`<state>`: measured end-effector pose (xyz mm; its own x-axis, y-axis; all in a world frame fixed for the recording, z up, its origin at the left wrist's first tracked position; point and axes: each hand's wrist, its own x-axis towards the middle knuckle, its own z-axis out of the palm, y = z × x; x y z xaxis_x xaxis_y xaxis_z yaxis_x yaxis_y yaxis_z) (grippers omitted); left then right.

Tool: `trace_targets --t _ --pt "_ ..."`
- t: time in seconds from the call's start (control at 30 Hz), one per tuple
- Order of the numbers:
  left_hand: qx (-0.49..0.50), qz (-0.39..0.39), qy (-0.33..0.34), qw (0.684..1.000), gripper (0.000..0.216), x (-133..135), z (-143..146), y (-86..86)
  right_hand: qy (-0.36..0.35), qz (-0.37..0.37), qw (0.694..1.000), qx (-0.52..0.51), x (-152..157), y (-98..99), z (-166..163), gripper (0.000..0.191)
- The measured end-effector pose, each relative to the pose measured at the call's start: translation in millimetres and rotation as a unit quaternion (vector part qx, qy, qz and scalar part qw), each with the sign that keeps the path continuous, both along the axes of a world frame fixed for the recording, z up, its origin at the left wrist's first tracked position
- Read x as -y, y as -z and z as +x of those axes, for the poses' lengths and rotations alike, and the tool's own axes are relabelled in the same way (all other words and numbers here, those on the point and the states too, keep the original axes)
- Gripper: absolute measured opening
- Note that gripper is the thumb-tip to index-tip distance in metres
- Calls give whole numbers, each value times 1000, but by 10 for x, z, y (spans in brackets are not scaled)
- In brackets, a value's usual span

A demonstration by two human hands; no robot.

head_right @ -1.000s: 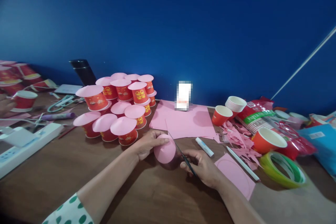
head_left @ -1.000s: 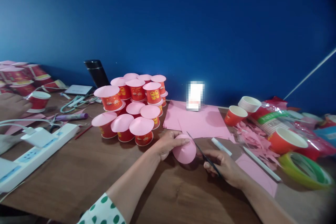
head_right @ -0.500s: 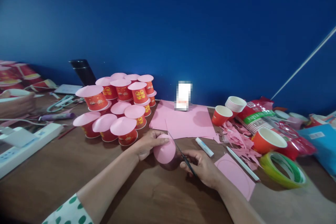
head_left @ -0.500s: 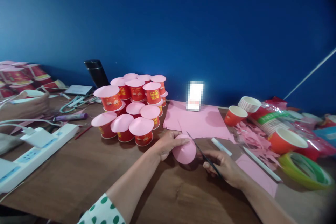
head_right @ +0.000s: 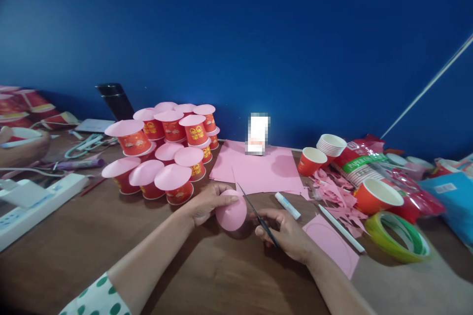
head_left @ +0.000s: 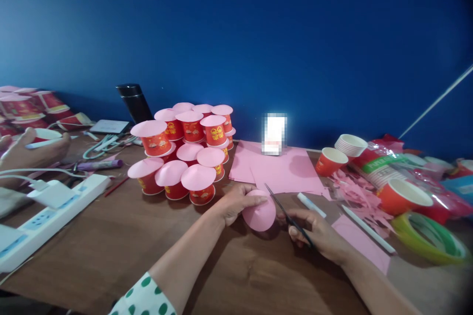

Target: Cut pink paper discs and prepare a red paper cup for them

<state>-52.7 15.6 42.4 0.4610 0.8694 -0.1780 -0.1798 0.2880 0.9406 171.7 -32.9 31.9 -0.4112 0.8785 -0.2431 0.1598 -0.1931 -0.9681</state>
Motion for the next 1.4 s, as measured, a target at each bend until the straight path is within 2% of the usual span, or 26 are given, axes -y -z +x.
trace_targets --t 0.2,0.57,1.4 --pt "-5 -13 14 1000 31 22 5 -10 -26 4 1000 9 16 -103 -19 48" --pt "-7 -20 21 1000 33 36 11 -46 -58 23 998 25 1 -74 -7 46" --pt "-10 2 36 999 34 36 -4 -31 -35 3 999 24 21 -40 6 45"
